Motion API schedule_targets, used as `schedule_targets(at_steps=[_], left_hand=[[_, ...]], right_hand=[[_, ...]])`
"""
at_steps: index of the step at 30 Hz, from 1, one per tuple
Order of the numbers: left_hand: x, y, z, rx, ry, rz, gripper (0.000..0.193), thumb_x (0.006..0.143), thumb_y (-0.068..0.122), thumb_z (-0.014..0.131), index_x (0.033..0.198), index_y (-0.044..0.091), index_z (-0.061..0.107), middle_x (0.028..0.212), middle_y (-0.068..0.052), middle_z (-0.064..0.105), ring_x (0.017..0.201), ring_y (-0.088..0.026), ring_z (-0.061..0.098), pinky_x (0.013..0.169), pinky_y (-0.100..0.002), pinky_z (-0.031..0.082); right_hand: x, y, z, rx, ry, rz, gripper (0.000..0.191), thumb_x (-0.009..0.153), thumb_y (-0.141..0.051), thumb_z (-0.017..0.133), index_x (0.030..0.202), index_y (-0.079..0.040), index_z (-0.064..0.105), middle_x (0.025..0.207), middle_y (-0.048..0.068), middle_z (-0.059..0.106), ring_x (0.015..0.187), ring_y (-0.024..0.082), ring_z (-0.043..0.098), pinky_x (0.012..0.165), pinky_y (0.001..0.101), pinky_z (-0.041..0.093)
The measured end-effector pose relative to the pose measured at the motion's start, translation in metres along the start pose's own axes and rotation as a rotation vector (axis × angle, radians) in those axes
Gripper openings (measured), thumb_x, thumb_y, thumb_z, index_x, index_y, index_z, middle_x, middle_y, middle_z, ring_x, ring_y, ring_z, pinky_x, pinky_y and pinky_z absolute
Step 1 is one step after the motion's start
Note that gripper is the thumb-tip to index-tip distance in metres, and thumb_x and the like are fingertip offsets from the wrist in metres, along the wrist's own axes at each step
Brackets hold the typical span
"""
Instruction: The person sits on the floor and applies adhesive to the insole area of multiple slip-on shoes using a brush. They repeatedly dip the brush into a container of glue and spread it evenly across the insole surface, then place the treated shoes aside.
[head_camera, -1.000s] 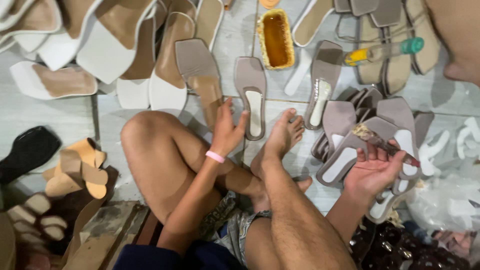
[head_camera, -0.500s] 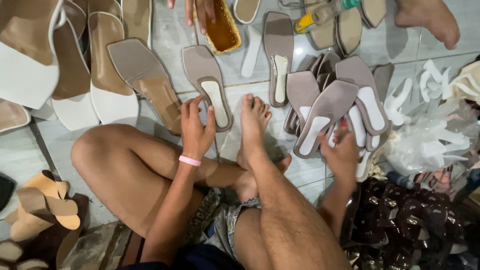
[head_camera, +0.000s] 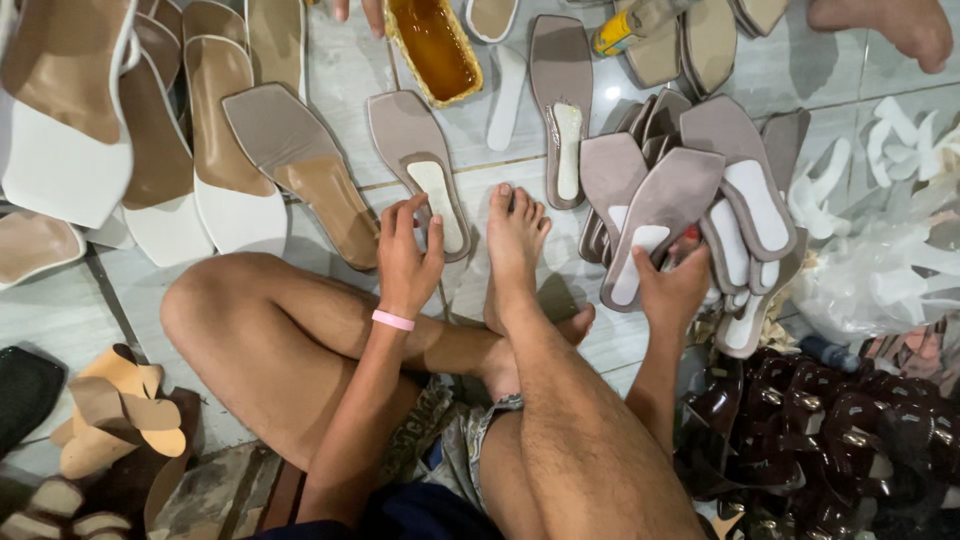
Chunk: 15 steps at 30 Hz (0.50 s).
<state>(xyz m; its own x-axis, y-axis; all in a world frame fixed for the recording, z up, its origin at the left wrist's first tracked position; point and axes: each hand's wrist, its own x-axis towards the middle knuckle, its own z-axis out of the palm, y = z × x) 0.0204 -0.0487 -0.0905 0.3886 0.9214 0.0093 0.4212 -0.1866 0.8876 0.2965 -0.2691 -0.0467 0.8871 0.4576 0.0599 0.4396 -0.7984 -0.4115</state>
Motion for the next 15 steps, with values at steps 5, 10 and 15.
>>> schedule_targets(at_steps=[5,10,15], left_hand=[[0.001,-0.002,-0.002,-0.073,0.023,0.002,0.032,0.101,0.010,0.067,0.131,0.001,0.062,0.121,-0.018,0.063,0.095,-0.029,0.064,0.088,-0.042,0.054],[-0.001,-0.003,-0.005,-0.181,0.008,-0.013,0.030,0.101,0.007,0.067,0.130,0.002,0.063,0.114,-0.014,0.066,0.092,-0.026,0.066,0.084,-0.037,0.055],[-0.002,0.019,-0.014,-0.385,-0.103,-0.088,0.039,0.096,0.007,0.065,0.135,0.004,0.062,0.112,-0.010,0.068,0.091,-0.020,0.068,0.078,-0.034,0.056]], right_hand=[[0.005,-0.008,-0.008,0.106,-0.071,0.231,0.054,0.075,-0.021,0.094,0.106,-0.004,0.053,0.100,0.010,0.065,0.087,0.024,0.067,0.077,0.0387,0.056],[0.003,-0.020,-0.028,0.363,-0.087,0.058,0.048,0.085,-0.009,0.092,0.108,-0.003,0.050,0.103,0.006,0.065,0.091,0.014,0.065,0.081,0.0260,0.054],[0.007,-0.058,-0.032,0.505,-0.200,0.005,0.045,0.088,-0.005,0.089,0.107,-0.006,0.048,0.101,0.002,0.058,0.089,0.012,0.056,0.079,0.0251,0.051]])
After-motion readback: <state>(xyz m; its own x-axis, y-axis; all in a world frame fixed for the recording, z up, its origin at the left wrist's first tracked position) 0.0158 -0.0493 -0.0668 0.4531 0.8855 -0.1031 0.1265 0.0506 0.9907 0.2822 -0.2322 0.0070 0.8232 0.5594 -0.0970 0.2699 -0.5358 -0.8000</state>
